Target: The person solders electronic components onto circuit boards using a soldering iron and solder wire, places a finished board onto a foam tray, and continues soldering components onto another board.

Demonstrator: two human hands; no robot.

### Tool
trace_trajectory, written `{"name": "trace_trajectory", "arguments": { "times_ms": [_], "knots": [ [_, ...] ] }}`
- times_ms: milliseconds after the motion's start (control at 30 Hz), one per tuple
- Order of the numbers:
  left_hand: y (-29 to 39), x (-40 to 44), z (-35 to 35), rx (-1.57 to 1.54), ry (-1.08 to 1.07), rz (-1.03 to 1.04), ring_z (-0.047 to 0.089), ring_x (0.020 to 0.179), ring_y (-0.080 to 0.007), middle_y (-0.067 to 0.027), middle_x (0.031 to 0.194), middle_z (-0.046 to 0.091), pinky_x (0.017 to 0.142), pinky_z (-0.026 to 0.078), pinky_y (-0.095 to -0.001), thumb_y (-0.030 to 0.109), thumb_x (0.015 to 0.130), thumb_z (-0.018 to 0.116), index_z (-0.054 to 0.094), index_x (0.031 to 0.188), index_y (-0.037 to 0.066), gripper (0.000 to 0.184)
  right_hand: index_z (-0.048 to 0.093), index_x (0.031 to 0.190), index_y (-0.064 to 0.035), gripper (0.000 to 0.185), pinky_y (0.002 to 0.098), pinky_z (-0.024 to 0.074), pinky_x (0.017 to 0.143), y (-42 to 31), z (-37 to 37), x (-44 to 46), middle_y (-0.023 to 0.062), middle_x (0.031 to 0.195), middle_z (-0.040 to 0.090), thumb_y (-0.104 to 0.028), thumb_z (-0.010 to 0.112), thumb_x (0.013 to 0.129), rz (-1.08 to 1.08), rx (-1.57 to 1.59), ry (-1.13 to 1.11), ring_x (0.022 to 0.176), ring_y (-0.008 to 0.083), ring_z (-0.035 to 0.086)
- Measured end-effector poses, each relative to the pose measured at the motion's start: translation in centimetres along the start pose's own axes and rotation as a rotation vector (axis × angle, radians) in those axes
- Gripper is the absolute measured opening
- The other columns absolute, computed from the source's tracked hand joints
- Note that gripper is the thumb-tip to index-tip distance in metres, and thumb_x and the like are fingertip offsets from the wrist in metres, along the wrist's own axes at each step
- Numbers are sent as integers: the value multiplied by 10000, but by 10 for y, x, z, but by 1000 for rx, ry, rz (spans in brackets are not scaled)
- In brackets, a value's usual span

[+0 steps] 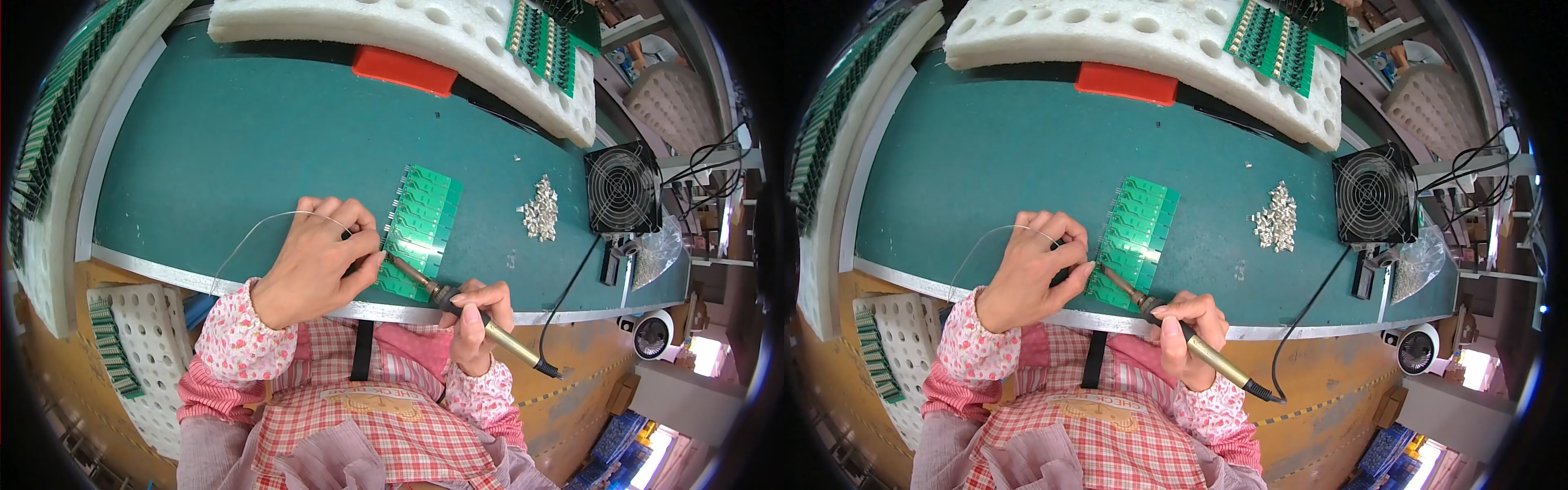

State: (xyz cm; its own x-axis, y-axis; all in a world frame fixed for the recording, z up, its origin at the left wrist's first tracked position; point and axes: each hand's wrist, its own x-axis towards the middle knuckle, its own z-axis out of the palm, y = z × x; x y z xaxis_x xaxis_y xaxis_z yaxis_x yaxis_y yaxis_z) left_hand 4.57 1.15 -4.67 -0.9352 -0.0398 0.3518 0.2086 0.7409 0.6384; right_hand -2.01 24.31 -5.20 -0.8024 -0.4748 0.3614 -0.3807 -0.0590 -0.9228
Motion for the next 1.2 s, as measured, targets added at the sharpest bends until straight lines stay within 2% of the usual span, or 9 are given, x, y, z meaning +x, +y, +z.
{"name": "trace_trajectory", "arguments": {
  "times_ms": [167, 267, 367, 767, 1200],
  "knots": [
    [7, -12, -6, -24, 30, -46, 512, 829, -243, -51, 926, 553, 825, 350, -405, 90, 797, 682, 589, 797, 58, 98, 530, 872, 7, 177, 264, 403, 424, 3, -2, -7, 61, 547, 516, -162, 550, 920, -7, 102, 122, 436, 112, 486],
    [14, -24, -8, -21, 13, -54, 511, 830, -246, -52, 934, 555, 843, 354, -408, 88, 788, 672, 578, 783, 63, 98, 473, 828, -11, 256, 254, 288, 388, 2, 4, -8, 32, 500, 419, -243, 540, 914, -20, 81, 167, 381, 86, 363],
    [17, -26, -4, 1, 12, -37, 512, 829, -242, -49, 936, 557, 851, 354, -410, 87, 773, 668, 564, 767, 67, 106, 534, 857, 4, 186, 274, 413, 428, 2, -5, -10, 61, 542, 518, -170, 556, 920, -50, 87, 54, 425, 119, 483],
    [17, -22, -1, 65, -13, -11, 512, 841, -229, -40, 934, 538, 860, 344, -420, 96, 775, 682, 566, 799, 80, 119, 557, 865, 20, 177, 282, 460, 452, 2, -5, -8, 56, 569, 566, -144, 572, 928, -54, 61, -36, 458, 143, 565],
    [17, -21, 0, 103, -26, -13, 509, 849, -241, -50, 933, 534, 860, 348, -424, 89, 801, 672, 573, 824, 74, 103, 560, 863, 15, 148, 285, 451, 454, 1, -5, -6, 59, 550, 562, -124, 569, 913, -79, 45, -74, 454, 148, 562]
  ]
}}
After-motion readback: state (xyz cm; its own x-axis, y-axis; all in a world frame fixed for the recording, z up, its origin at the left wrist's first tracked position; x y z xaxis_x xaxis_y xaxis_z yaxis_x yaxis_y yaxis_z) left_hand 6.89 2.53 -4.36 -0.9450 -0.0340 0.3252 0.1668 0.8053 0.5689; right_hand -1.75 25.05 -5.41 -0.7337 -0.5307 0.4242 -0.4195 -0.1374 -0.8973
